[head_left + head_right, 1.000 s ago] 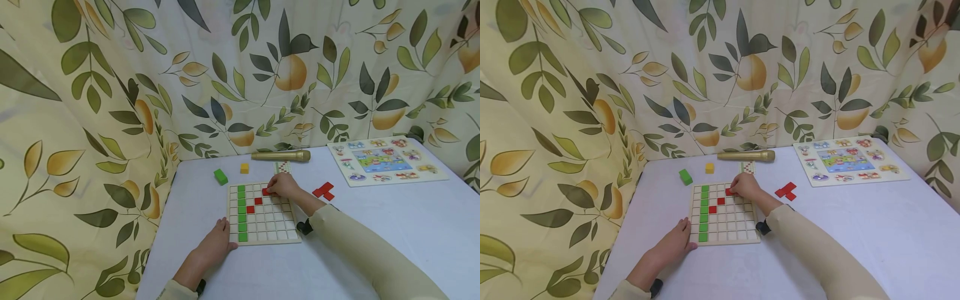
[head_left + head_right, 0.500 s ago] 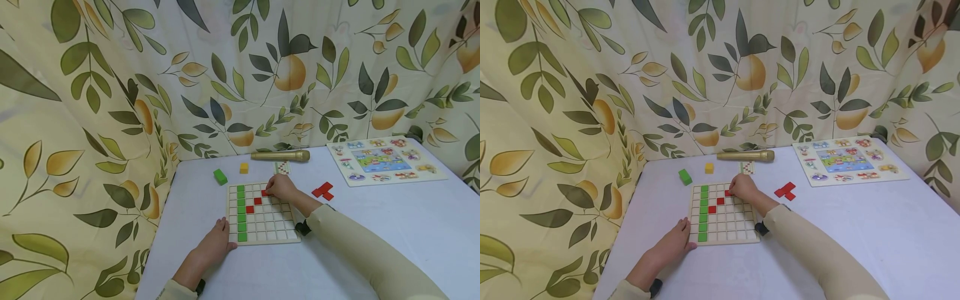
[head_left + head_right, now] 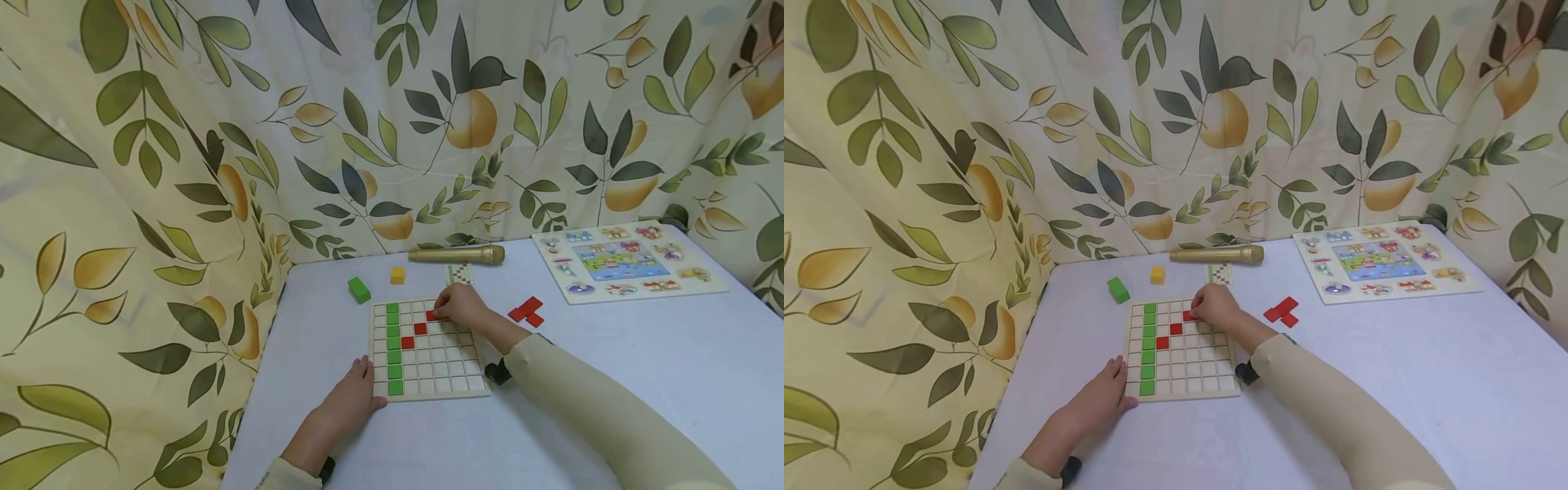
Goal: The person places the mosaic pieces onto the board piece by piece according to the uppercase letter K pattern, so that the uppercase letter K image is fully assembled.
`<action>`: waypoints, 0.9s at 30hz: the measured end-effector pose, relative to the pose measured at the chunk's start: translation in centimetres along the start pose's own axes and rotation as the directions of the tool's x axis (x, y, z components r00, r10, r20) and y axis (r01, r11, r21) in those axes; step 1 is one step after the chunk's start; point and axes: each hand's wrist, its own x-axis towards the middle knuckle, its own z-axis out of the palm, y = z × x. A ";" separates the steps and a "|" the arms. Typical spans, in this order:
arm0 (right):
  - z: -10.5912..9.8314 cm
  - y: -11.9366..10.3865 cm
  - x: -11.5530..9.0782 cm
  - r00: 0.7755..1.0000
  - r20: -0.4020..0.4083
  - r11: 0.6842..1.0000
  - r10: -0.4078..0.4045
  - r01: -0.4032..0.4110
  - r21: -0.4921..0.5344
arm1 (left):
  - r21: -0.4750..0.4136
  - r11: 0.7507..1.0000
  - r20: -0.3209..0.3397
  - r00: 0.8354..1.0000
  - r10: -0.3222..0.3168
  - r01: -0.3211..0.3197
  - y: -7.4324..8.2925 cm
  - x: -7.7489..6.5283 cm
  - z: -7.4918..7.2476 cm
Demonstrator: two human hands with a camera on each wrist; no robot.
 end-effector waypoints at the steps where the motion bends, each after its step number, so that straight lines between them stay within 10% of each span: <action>1: -0.2 0.0 -0.1 1.000 -0.006 1.000 -0.003 0.003 0.000 | -0.001 1.000 -0.002 1.000 0.002 -0.002 0.1 0.0 -0.1; 27: -9.1 7.2 -5.6 0.988 -0.070 0.982 0.139 -0.147 -0.122 | -0.036 0.999 0.011 1.000 -0.010 0.010 0.3 -0.2 -0.3</action>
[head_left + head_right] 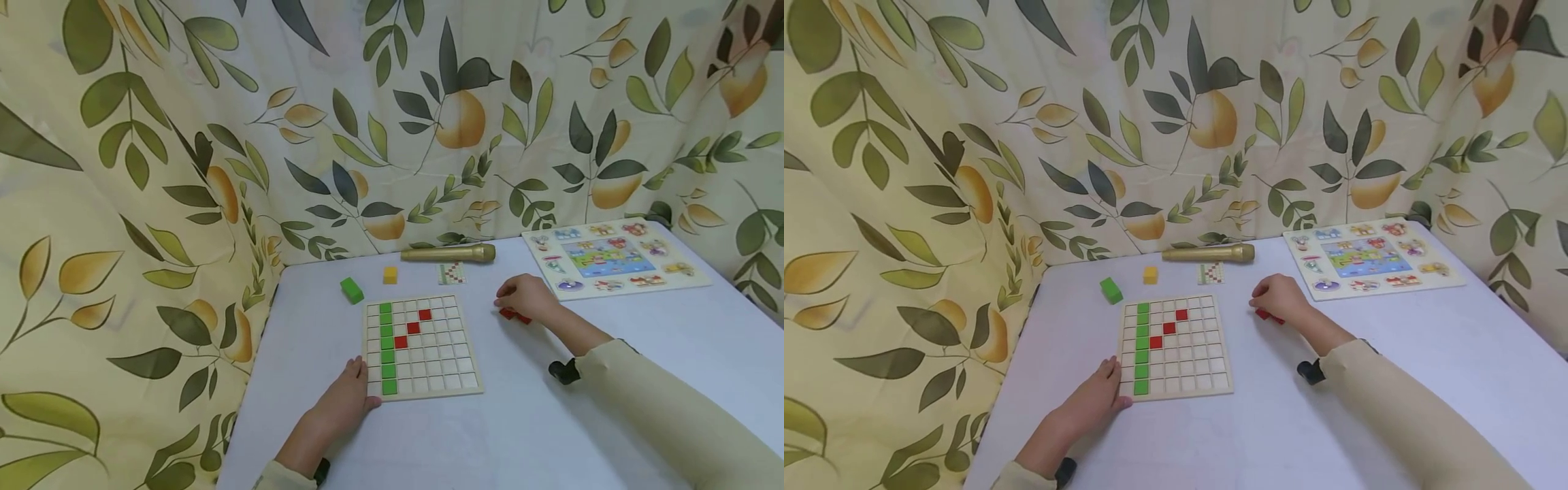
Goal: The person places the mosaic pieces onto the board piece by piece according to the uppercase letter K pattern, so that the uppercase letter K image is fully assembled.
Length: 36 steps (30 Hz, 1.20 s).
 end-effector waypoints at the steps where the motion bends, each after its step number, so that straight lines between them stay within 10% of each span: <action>1: -0.3 0.3 -0.2 1.000 0.000 1.000 0.007 -0.007 -0.004 | -0.004 1.000 0.001 1.000 -0.002 0.002 0.0 0.0 0.0; 18: -1.5 4.5 -2.9 0.992 0.054 0.991 0.116 -0.120 0.059 | -0.011 1.000 -0.006 1.000 0.001 -0.001 0.1 -0.1 0.1; 36: -0.8 3.5 -2.9 0.994 0.048 0.994 0.098 -0.101 0.050 | -0.002 1.000 -0.004 1.000 -0.001 0.001 0.0 0.0 0.3</action>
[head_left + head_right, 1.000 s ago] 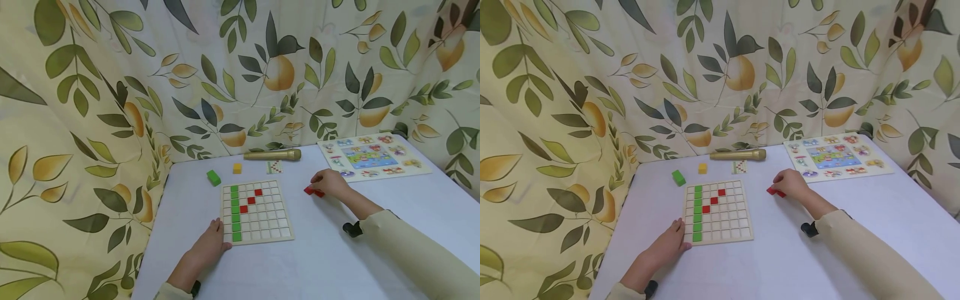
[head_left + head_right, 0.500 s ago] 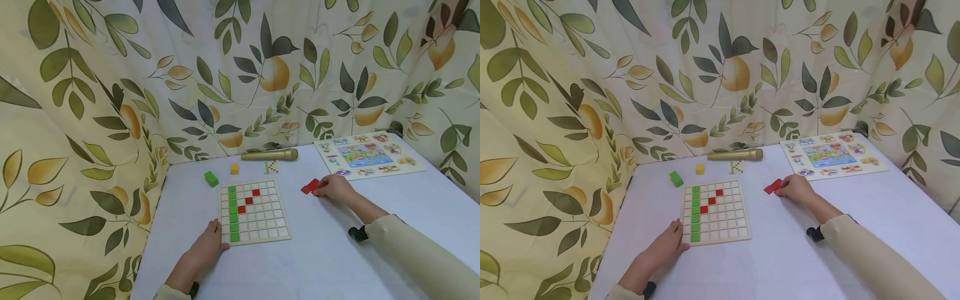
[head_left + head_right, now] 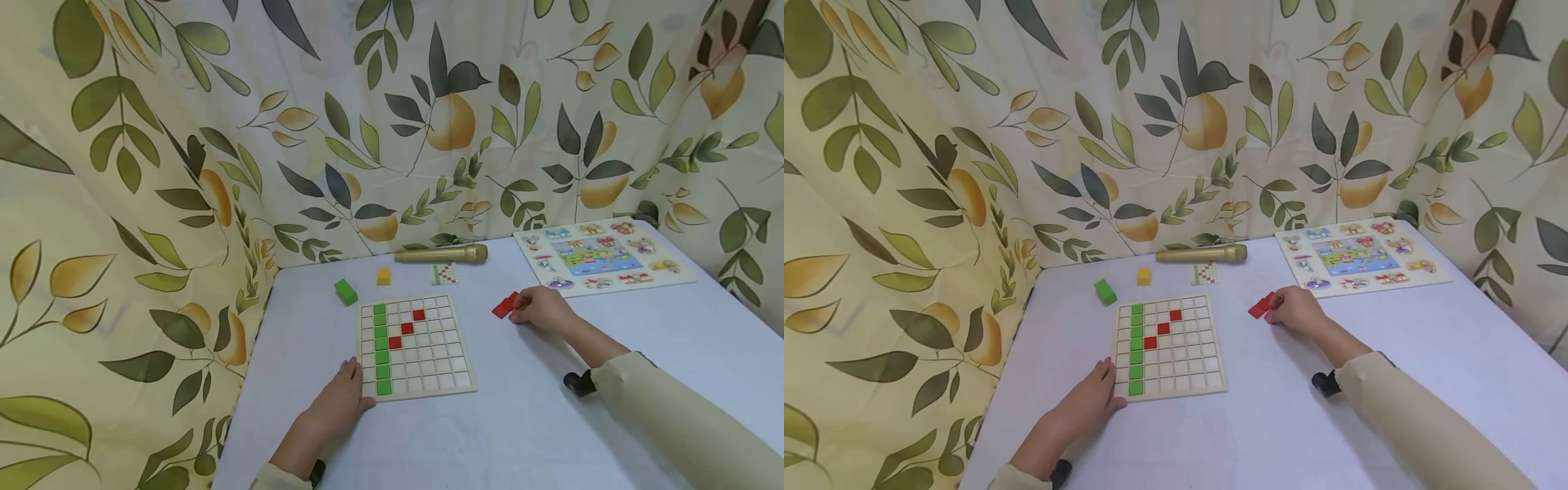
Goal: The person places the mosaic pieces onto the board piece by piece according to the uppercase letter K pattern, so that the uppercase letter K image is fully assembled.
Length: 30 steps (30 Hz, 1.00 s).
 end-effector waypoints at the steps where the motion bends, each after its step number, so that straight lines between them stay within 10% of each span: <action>1: 0.0 -0.1 0.0 1.000 0.003 1.000 0.001 -0.001 0.005 | 0.001 1.000 0.000 1.000 -0.001 0.001 0.0 0.0 0.0; 30: 2.1 -6.0 4.0 0.999 0.005 0.994 -0.037 0.036 0.104 | -0.010 1.000 0.010 1.000 -0.010 0.011 0.0 0.1 -0.2</action>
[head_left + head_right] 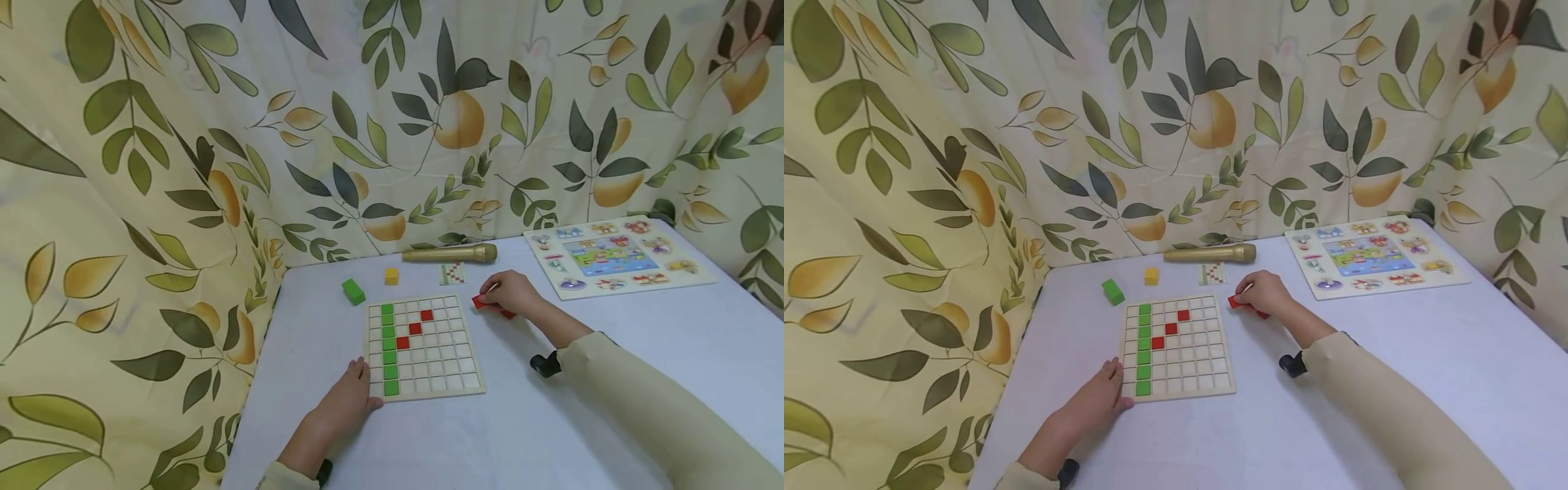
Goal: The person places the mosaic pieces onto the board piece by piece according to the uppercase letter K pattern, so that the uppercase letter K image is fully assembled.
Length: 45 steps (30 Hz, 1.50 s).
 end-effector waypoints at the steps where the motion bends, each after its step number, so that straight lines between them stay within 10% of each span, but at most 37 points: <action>1: 0.2 -0.1 0.2 1.000 -0.002 1.000 -0.005 0.005 0.004 | 0.005 1.000 0.000 1.000 0.001 -0.001 0.0 0.0 0.0; 45: 6.6 -3.8 4.5 0.997 0.013 0.996 -0.078 0.077 0.041 | 0.052 0.998 -0.016 1.000 0.018 -0.017 -0.1 0.0 0.0</action>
